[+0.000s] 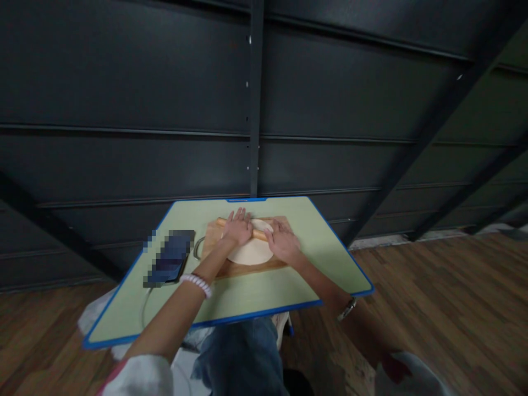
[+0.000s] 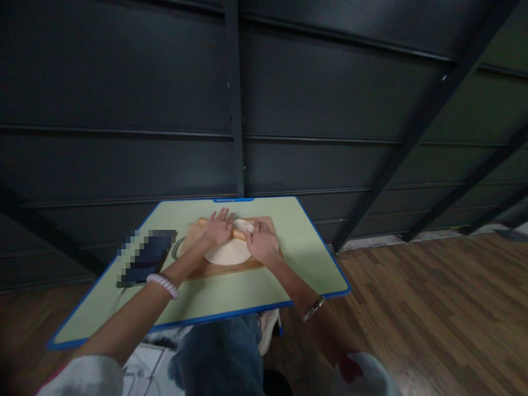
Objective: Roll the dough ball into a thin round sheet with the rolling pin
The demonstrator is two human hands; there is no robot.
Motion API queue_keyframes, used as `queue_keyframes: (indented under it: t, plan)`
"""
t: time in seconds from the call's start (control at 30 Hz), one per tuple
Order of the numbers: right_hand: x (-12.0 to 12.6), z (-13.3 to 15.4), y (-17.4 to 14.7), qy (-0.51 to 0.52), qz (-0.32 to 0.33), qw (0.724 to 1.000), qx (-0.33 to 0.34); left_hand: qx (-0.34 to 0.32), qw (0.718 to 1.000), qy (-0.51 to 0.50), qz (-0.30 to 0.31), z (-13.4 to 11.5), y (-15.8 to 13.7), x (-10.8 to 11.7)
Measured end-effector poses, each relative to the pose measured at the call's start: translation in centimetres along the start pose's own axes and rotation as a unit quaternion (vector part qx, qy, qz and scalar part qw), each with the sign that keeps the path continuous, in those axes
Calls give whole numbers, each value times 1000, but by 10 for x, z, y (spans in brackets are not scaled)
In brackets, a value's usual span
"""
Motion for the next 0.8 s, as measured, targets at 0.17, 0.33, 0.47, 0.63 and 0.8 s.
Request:
queue_keyframes:
  t: [0.17, 0.33, 0.47, 0.63, 0.8]
  plan:
    - [13, 27, -36, -27, -30, 999, 18, -34, 999, -4, -19, 1, -23, 4]
    - [20, 49, -61, -58, -64, 996, 18, -75, 995, -33, -50, 0, -48, 14]
    - [22, 66, -72, -82, -81, 993, 39, -84, 994, -51, -42, 1, -59, 24]
    - [25, 78, -81, -84, -86, 990, 66, -76, 995, -69, -13, -2, -74, 43]
    - [25, 79, -88, -73, -73, 987, 122, -66, 996, -50, -15, -10, -92, 54]
Point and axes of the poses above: each hand's wrist, its own y-axis towards the middle knuckle, its own x-axis out of the back of the hand, z = x × y, the point moved 9 cm from there along y, towards the middle knuckle, and after that the axes turned 12 degrees about -y, right-handed, at the moved point
